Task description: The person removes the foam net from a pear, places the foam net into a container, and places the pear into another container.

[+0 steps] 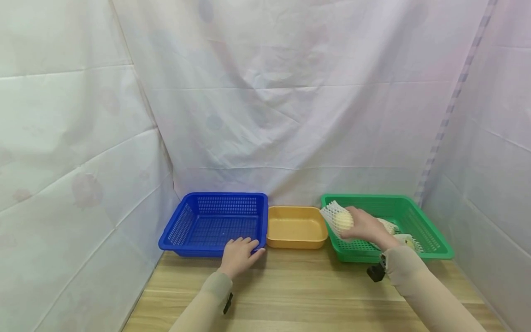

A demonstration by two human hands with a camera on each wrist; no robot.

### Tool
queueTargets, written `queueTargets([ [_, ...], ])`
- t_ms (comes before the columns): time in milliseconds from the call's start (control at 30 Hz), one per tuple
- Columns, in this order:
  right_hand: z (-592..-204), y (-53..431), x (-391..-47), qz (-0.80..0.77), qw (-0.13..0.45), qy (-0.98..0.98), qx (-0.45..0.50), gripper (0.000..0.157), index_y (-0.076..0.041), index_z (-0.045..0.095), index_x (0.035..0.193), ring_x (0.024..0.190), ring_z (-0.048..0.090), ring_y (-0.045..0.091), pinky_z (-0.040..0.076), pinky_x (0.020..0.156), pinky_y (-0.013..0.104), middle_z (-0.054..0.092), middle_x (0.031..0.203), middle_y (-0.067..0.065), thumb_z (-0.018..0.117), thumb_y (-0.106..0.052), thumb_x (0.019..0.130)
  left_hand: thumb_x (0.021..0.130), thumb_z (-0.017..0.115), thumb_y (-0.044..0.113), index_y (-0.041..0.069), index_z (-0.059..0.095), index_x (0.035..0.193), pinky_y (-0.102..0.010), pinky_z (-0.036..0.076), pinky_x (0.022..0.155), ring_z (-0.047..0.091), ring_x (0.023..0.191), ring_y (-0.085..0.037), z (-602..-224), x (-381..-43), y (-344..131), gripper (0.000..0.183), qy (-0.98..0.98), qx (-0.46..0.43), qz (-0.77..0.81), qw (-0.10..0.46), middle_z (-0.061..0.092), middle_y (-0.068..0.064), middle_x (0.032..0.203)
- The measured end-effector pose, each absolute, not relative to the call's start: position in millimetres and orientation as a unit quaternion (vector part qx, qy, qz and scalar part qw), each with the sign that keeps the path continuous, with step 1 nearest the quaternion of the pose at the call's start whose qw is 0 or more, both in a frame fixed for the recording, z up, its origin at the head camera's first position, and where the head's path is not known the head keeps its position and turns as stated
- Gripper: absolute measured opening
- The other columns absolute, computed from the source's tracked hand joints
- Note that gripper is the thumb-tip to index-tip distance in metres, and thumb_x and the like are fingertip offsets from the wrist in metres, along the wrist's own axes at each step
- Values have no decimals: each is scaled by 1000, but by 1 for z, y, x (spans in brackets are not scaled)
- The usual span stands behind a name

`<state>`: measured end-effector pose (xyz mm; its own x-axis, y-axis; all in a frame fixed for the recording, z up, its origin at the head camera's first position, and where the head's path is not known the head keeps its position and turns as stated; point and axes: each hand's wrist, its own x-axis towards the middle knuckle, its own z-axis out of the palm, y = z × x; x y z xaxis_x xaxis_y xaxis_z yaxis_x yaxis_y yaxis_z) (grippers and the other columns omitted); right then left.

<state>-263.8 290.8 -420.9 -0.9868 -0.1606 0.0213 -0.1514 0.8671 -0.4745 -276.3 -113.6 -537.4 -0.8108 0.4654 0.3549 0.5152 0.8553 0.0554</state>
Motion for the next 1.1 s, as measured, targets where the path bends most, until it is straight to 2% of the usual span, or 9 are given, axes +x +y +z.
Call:
queueTargets([
  [233,-417,284,-263,-233,5,969,-86,87,-5,41,142,87,54,23,45,61,37,59,117,12,80,-33,69,94,51,54,25,68,104,-47,48,76,62,88,-22,-538,-277,-114,35,-948,-260,-75,168,67,3,98],
  [700,-414,269,-258,-233,2,967,-105,85,-7,44,139,85,53,23,44,59,37,59,113,11,80,-33,67,95,50,55,25,68,106,-49,48,80,62,91,-23,-542,-278,-114,37,-950,-256,-78,161,68,2,102],
  [1100,-414,256,-254,-230,-1,966,-121,83,-8,44,139,81,52,20,43,58,35,58,108,7,79,-28,66,94,51,55,26,68,102,-48,48,77,62,88,-22,-542,-278,-114,34,-948,-258,-73,173,67,3,98],
])
